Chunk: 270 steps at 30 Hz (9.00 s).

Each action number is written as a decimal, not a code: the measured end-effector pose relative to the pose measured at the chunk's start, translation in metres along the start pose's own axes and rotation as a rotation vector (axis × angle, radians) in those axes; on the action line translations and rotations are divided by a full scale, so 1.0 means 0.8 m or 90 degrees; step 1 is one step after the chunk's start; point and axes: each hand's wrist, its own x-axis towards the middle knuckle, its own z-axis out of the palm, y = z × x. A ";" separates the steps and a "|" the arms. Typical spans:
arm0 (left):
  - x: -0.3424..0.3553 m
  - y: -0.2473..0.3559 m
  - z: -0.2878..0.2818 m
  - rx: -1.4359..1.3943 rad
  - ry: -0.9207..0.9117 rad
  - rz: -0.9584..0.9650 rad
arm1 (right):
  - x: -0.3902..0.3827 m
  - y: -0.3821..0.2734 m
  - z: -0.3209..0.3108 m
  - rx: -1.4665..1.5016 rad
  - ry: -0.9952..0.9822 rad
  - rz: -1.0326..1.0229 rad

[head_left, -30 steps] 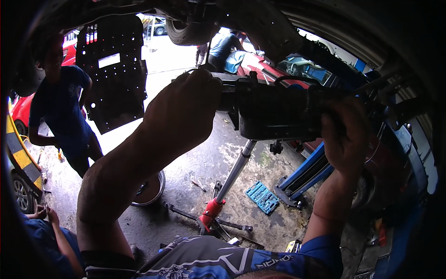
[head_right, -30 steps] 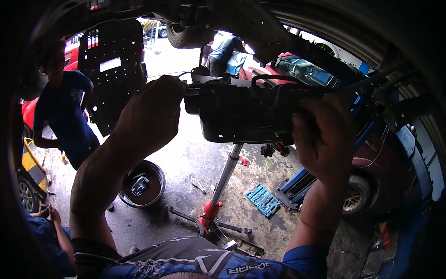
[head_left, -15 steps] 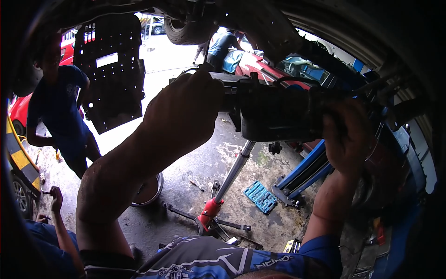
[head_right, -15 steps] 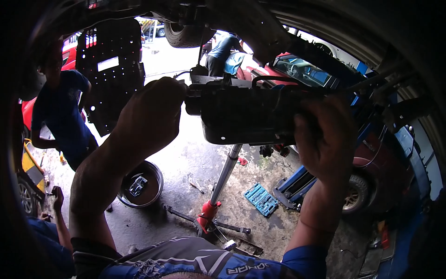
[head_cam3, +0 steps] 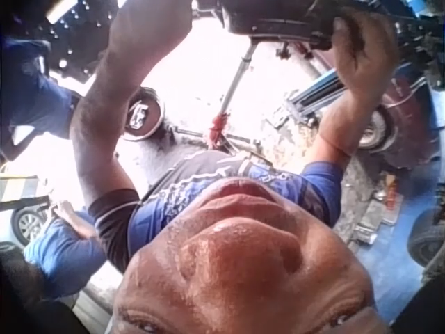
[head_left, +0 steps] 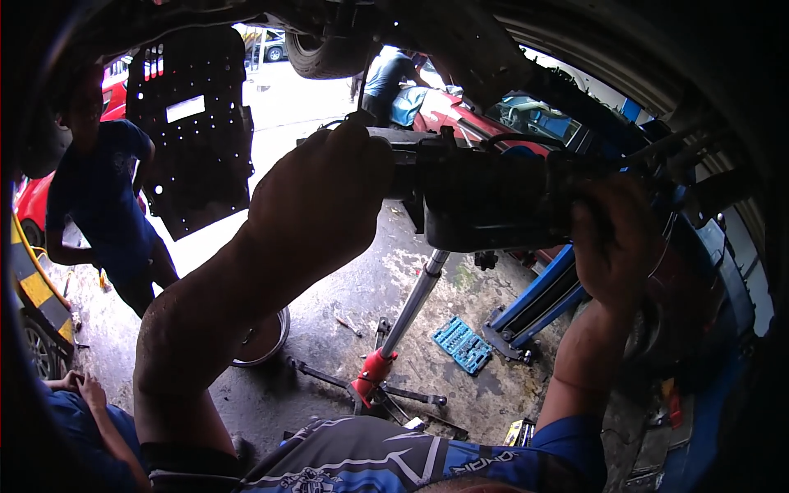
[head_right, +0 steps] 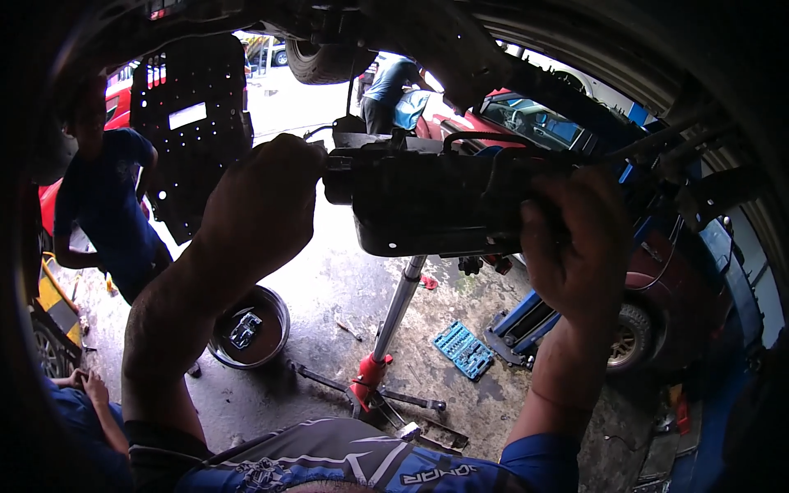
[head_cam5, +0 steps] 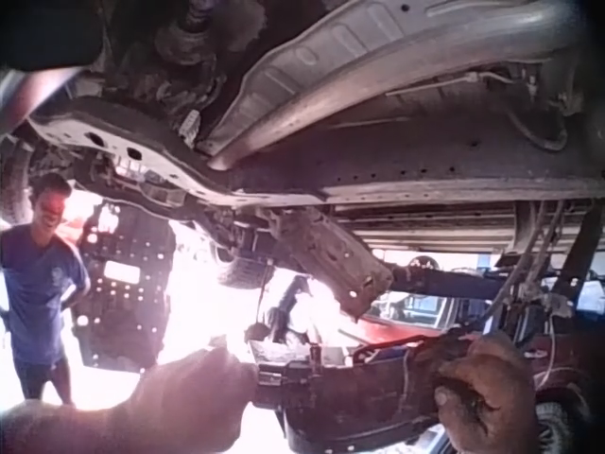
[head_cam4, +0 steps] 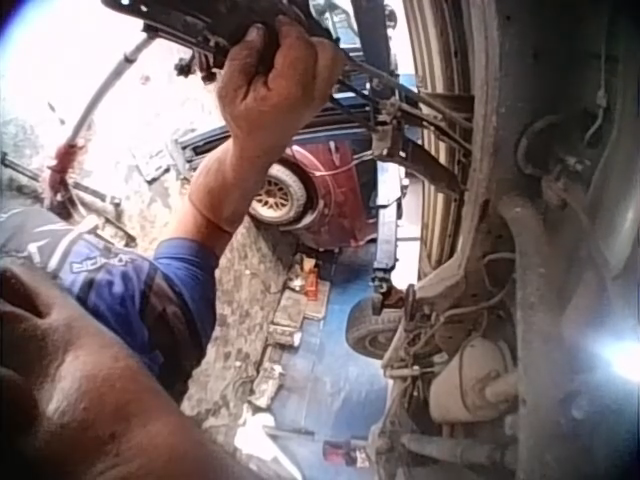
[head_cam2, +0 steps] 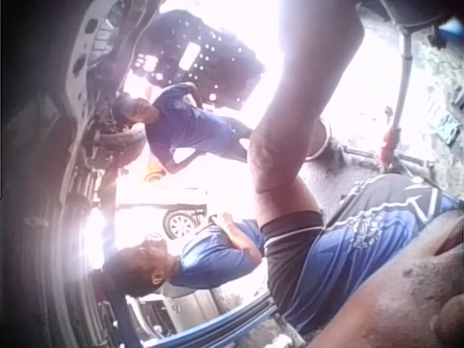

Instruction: Installing or securing a mechanical part underneath a vehicle.

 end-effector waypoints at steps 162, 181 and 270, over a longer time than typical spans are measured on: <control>-0.328 0.129 0.055 -0.653 -0.166 -0.609 | -0.106 0.110 0.130 -0.201 -0.113 0.042; -0.212 0.055 0.089 -0.833 0.195 -0.558 | -0.157 0.017 0.064 -0.095 0.010 0.191; 0.013 -0.002 0.111 -1.229 0.737 -0.446 | 0.138 -0.027 0.029 -0.205 -0.299 0.253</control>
